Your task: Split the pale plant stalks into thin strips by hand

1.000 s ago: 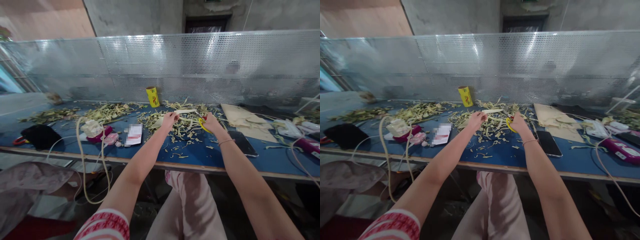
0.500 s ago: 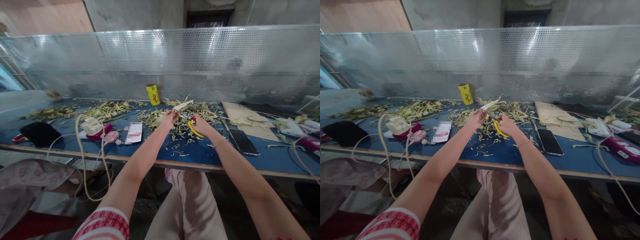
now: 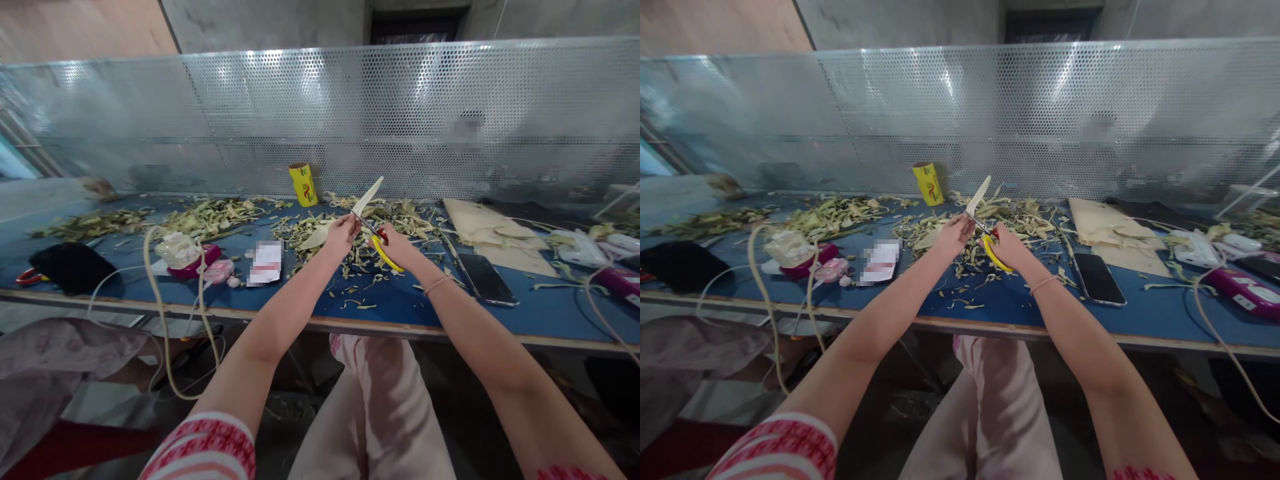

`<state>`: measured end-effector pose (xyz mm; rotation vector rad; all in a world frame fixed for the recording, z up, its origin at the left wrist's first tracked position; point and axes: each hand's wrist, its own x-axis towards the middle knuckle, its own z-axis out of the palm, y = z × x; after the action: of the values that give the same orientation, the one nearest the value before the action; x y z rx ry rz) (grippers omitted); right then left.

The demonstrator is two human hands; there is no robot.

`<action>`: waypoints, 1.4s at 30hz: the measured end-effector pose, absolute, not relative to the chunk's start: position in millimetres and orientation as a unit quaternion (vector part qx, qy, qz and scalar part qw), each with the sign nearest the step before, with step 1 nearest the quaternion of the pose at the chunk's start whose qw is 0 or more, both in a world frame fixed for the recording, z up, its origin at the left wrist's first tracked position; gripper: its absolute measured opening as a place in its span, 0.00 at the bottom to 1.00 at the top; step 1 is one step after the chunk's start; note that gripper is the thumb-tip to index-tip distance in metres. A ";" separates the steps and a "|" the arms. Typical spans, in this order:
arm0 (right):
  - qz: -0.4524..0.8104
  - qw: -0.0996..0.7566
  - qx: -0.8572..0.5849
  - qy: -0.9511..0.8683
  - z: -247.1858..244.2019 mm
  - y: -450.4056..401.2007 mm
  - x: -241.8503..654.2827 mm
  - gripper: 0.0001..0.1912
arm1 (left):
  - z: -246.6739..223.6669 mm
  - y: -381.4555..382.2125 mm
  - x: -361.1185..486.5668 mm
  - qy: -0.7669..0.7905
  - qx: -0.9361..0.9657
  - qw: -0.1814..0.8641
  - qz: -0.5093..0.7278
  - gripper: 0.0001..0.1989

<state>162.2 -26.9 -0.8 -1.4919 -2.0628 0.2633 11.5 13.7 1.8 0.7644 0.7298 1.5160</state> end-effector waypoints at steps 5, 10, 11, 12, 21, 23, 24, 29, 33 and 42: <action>0.081 0.283 -0.550 -0.782 -2.6 -25.0 164.9 0.22 | 2.2 13.7 10.6 0.310 0.320 0.605 0.660 0.04; 0.063 0.280 -0.560 -0.777 -0.8 -23.7 165.0 0.20 | 2.8 12.9 9.2 0.298 0.313 0.613 0.661 0.04; 0.057 0.277 -0.564 -0.776 0.2 -23.8 165.1 0.20 | 3.5 12.4 8.9 0.296 0.309 0.616 0.662 0.04; 0.052 0.275 -0.567 -0.774 1.1 -23.9 165.4 0.20 | 4.5 11.7 8.6 0.296 0.305 0.618 0.662 0.05; 0.091 0.271 -0.548 -0.786 4.5 -28.3 167.0 0.21 | 6.9 7.8 9.4 0.289 0.308 0.631 0.651 0.06; 0.102 0.269 -0.544 -0.789 4.3 -29.3 166.5 0.20 | 5.2 7.2 11.2 0.287 0.323 0.635 0.641 0.07; 0.101 0.269 -0.544 -0.789 4.1 -29.3 166.4 0.20 | 4.5 6.7 12.0 0.287 0.332 0.636 0.635 0.07; 0.066 0.275 -0.545 -0.789 1.5 -24.9 167.1 0.20 | 4.9 3.5 13.1 0.288 0.346 0.636 0.626 0.06; 0.028 0.278 -0.539 -0.795 1.5 -23.0 167.5 0.21 | 7.5 3.1 12.1 0.286 0.339 0.645 0.622 0.06; 0.019 0.301 -0.553 -0.777 9.3 -20.9 183.7 0.22 | 3.8 12.7 7.0 0.300 0.418 0.605 0.607 0.06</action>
<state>183.7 -20.9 9.3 -1.4674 -2.0610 0.0507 7.0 12.7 3.8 0.9675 0.6952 1.4053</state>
